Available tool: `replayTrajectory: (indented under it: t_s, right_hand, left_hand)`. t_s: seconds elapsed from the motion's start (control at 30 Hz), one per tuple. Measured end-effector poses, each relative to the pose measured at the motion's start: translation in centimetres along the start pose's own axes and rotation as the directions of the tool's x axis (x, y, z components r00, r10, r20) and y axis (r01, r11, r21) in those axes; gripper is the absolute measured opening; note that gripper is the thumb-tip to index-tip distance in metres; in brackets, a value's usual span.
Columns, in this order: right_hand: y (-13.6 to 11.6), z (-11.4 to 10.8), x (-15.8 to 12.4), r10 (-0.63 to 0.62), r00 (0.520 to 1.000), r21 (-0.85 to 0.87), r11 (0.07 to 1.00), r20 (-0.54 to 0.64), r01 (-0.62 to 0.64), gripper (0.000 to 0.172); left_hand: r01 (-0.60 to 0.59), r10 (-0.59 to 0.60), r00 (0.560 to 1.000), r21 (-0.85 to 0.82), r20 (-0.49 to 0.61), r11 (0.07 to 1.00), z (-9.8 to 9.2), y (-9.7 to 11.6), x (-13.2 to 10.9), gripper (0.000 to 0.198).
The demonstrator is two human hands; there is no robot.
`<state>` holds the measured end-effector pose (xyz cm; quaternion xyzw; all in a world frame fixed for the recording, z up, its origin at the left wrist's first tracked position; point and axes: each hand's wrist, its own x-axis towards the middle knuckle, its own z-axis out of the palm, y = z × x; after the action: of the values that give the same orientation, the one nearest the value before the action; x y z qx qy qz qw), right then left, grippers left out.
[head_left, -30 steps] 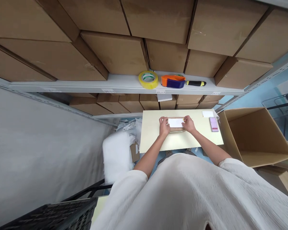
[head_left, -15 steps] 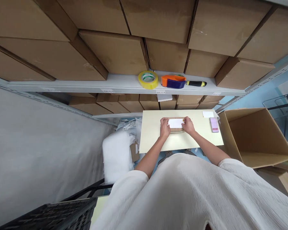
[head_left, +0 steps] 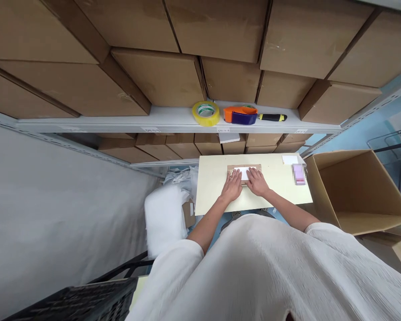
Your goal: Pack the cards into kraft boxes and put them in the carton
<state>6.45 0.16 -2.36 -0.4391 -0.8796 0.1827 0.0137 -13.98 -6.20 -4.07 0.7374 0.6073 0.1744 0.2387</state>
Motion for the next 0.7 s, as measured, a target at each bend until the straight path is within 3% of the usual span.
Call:
replayTrajectory:
  t_s: [0.17,0.4,0.53,0.7]
  right_hand:
    - [0.4,1.1,-1.1,0.018,0.997,-0.062,0.998,0.080,-0.013,0.091]
    - [0.4,1.5,-1.2,0.173,0.984,-0.098,0.981,0.048,-0.168,0.097]
    - [1.2,0.9,-0.1,0.231,0.970,-0.060,0.972,0.075,-0.227,0.112]
    - [3.1,-0.3,1.8,0.257,0.941,-0.022,0.966,0.221,-0.259,0.130]
  left_hand:
    - [0.003,-0.008,0.998,0.078,0.068,0.997,0.6,-0.8,-0.5,0.098]
    - [0.138,-0.137,0.990,0.082,-0.012,0.987,1.6,-0.2,-0.5,0.107]
    - [0.136,-0.142,0.989,0.118,0.041,0.984,0.4,-1.0,0.9,0.113]
    - [0.107,-0.128,0.974,0.115,0.187,0.988,-2.0,-2.7,3.9,0.122]
